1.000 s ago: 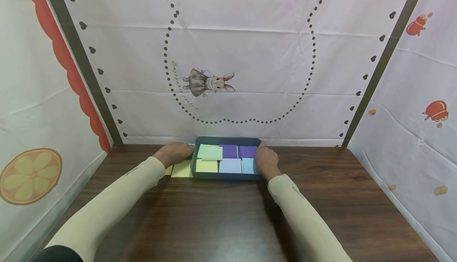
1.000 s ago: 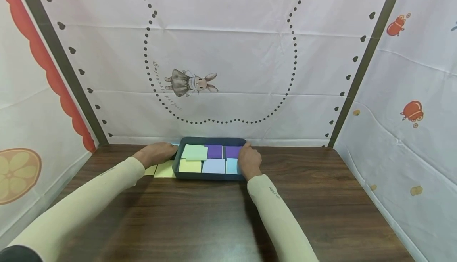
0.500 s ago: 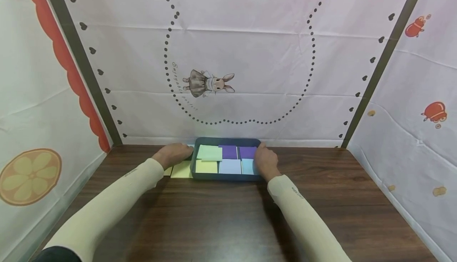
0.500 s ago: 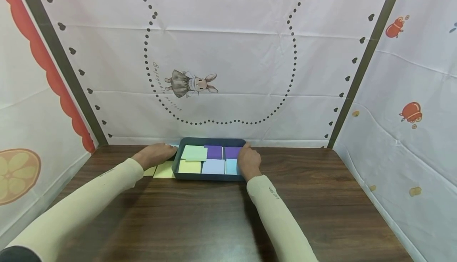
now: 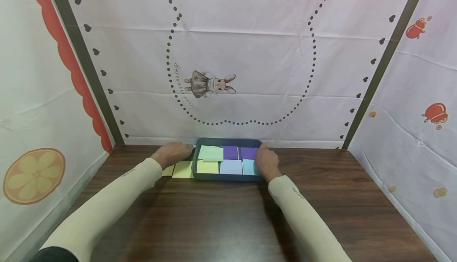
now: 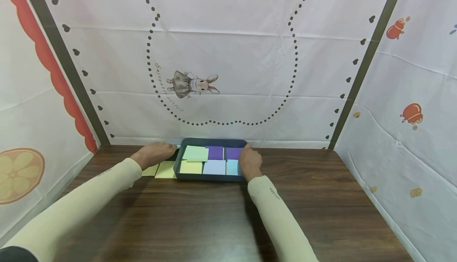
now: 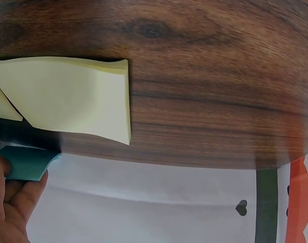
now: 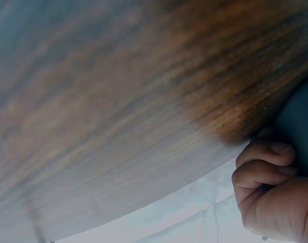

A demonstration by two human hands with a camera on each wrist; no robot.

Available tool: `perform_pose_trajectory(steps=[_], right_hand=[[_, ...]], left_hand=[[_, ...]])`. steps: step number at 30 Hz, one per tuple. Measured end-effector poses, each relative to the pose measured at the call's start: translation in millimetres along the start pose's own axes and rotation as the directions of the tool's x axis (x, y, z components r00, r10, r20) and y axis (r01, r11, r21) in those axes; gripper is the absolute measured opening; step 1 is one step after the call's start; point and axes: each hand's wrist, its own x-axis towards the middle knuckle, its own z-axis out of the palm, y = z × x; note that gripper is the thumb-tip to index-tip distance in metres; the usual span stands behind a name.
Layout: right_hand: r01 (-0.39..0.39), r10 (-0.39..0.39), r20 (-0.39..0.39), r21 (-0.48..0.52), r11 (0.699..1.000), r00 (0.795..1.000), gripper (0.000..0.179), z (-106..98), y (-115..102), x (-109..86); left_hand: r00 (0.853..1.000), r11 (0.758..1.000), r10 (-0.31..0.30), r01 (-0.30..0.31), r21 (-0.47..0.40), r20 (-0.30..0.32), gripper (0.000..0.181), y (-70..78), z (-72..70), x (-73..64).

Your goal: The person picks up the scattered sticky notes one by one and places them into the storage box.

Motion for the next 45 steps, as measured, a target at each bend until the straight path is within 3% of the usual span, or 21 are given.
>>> perform_pose_trajectory(steps=[4,7,15,18,23,25,28,31,38,43,45], right_hand=[[0.007,-0.006,0.038,-0.024,1.000,0.999,0.031,12.2,4.5,8.2],[0.006,-0.004,0.070,-0.025,1.000,0.998,0.031,17.5,6.3,12.7],[-0.004,0.006,0.075,-0.031,1.000,0.997,0.031,14.9,2.7,11.6],[0.000,0.002,0.037,-0.048,0.999,0.999,0.032,11.4,0.6,8.0],[0.005,-0.005,0.008,-0.052,0.999,1.000,0.031,9.7,0.6,6.6],[0.010,-0.010,0.007,-0.053,0.999,1.000,0.032,9.8,1.2,7.0],[0.015,-0.016,-0.004,-0.048,0.999,1.000,0.032,9.0,1.9,6.3],[0.015,-0.015,-0.014,-0.035,0.999,1.000,0.031,7.3,2.3,5.1],[0.003,-0.004,-0.019,-0.025,1.000,1.000,0.031,3.7,2.1,2.9],[0.012,-0.012,-0.020,-0.023,1.000,1.000,0.032,4.1,2.3,3.2],[0.010,-0.011,-0.016,-0.018,1.000,1.000,0.033,3.9,2.2,3.4]], left_hand=[[1.000,1.000,-0.011,0.011,-0.001,0.007,0.009,0.1,0.9,-1.1],[1.000,1.000,-0.010,0.011,0.017,-0.020,0.008,0.2,3.2,-2.2],[0.991,0.973,0.025,0.005,0.229,-0.131,0.008,-1.3,7.0,-6.6],[0.985,0.951,0.044,0.009,0.309,-0.167,0.008,-2.3,7.2,-9.0],[0.977,0.886,0.044,0.059,0.459,-0.211,0.014,-4.7,5.5,-12.1],[0.978,0.898,0.030,0.065,0.434,-0.208,0.014,-5.7,3.2,-13.1],[0.981,0.951,0.005,0.055,0.303,-0.194,0.010,-7.6,-1.0,-14.3],[0.983,0.980,-0.012,0.048,0.193,-0.182,0.013,-9.2,-5.3,-14.9],[0.975,0.993,-0.041,0.065,0.101,-0.220,0.015,-11.6,-9.9,-14.9],[0.976,0.981,-0.034,0.074,0.180,-0.217,0.013,-12.1,-12.9,-14.8],[0.977,0.982,-0.044,0.081,0.171,-0.208,0.013,-13.1,-13.8,-14.6]])
